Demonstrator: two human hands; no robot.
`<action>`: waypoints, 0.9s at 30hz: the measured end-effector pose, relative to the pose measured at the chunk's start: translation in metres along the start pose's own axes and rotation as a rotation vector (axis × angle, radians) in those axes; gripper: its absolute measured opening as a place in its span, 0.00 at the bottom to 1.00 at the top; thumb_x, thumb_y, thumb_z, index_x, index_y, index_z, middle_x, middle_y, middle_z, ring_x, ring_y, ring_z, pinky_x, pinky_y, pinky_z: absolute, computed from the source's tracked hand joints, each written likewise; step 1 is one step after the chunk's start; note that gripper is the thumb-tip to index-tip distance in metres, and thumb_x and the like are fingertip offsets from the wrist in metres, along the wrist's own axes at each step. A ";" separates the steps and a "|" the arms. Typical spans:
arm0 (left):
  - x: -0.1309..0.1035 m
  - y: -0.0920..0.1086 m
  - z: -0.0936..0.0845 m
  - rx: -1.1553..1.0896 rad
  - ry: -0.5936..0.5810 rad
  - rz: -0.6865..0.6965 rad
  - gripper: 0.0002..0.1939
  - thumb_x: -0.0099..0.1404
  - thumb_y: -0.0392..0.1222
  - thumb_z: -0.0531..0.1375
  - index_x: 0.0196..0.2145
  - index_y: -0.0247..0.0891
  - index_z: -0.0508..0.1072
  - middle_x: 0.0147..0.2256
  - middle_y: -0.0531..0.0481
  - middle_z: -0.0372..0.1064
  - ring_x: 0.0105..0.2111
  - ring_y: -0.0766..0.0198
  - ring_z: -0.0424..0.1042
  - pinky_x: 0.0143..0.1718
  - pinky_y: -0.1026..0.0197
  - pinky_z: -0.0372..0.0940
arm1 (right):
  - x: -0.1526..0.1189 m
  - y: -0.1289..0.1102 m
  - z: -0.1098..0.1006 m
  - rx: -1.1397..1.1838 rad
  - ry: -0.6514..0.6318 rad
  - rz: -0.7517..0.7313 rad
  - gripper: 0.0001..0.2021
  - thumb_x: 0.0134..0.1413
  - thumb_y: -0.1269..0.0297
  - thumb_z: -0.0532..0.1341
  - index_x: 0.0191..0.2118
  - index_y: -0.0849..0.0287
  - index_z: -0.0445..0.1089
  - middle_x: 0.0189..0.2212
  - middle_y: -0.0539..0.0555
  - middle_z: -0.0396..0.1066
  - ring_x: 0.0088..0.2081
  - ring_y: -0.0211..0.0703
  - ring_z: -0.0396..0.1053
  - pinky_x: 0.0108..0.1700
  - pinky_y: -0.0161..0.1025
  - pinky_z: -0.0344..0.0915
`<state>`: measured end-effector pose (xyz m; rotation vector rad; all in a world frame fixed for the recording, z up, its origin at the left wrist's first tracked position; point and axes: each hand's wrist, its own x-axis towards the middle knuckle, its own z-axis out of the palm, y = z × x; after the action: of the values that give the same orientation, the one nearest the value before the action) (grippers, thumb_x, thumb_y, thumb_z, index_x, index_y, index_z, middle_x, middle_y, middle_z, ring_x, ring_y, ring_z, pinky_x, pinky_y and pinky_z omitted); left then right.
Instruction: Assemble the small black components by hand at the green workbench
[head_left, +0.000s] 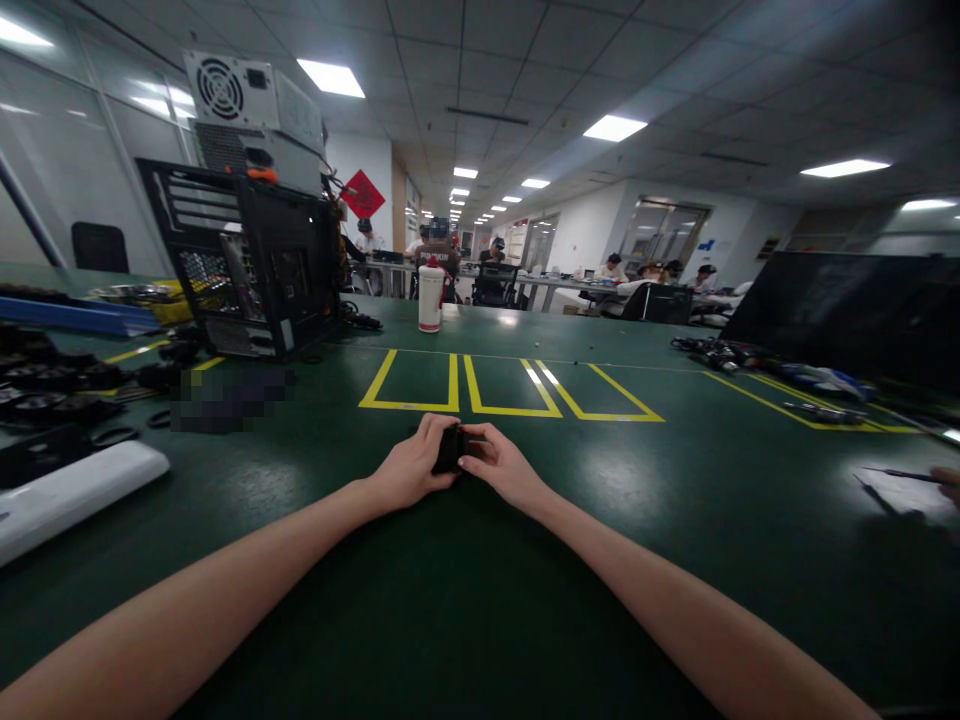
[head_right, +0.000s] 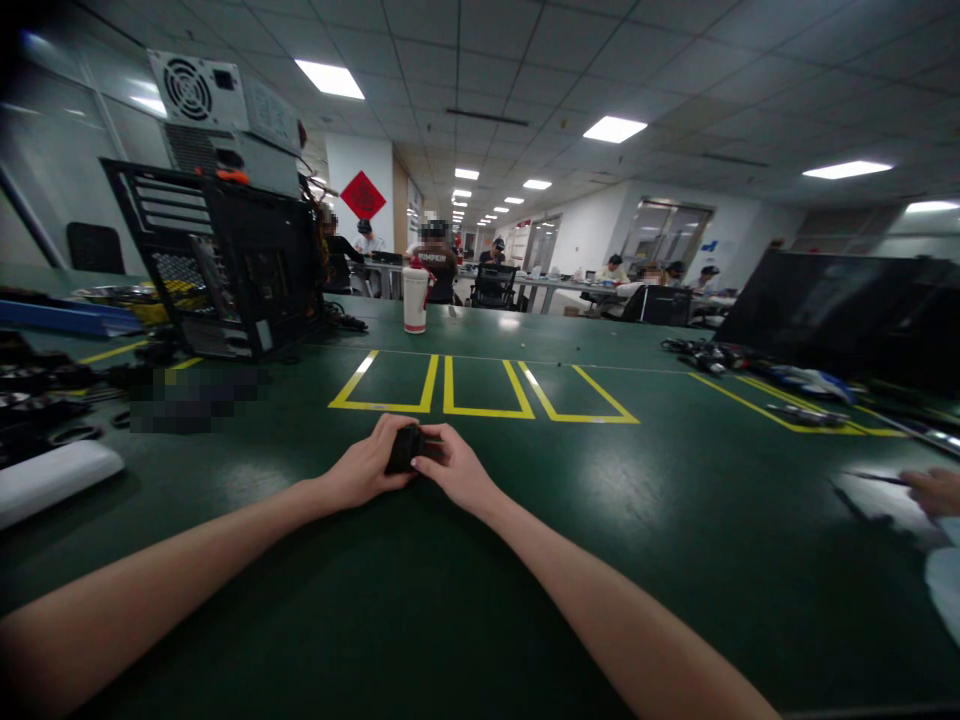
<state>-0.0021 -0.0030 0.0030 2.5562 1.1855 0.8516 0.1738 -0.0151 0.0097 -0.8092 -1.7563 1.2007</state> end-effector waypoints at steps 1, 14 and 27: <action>0.000 0.000 0.000 -0.001 -0.002 -0.004 0.31 0.51 0.41 0.58 0.50 0.44 0.47 0.46 0.47 0.50 0.40 0.57 0.63 0.37 0.53 0.64 | 0.000 0.000 0.000 -0.012 0.000 -0.006 0.17 0.44 0.71 0.59 0.43 0.57 0.58 0.43 0.52 0.61 0.49 0.42 0.60 0.51 0.46 0.58; 0.000 0.001 -0.002 -0.015 -0.002 -0.006 0.30 0.51 0.41 0.58 0.49 0.44 0.48 0.46 0.47 0.51 0.40 0.57 0.63 0.37 0.53 0.64 | -0.001 -0.004 0.001 -0.024 0.009 -0.012 0.18 0.45 0.72 0.57 0.45 0.55 0.56 0.44 0.52 0.59 0.46 0.40 0.62 0.49 0.44 0.61; 0.011 -0.007 -0.002 -0.052 -0.051 -0.118 0.31 0.51 0.46 0.58 0.50 0.40 0.50 0.48 0.43 0.53 0.44 0.54 0.63 0.41 0.53 0.62 | 0.001 0.010 -0.004 -0.344 0.166 -0.001 0.19 0.42 0.69 0.58 0.45 0.57 0.58 0.43 0.53 0.60 0.46 0.43 0.60 0.52 0.48 0.54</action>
<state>-0.0027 0.0096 0.0065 2.4250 1.2681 0.7757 0.1774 -0.0096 0.0014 -1.0752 -1.8475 0.8132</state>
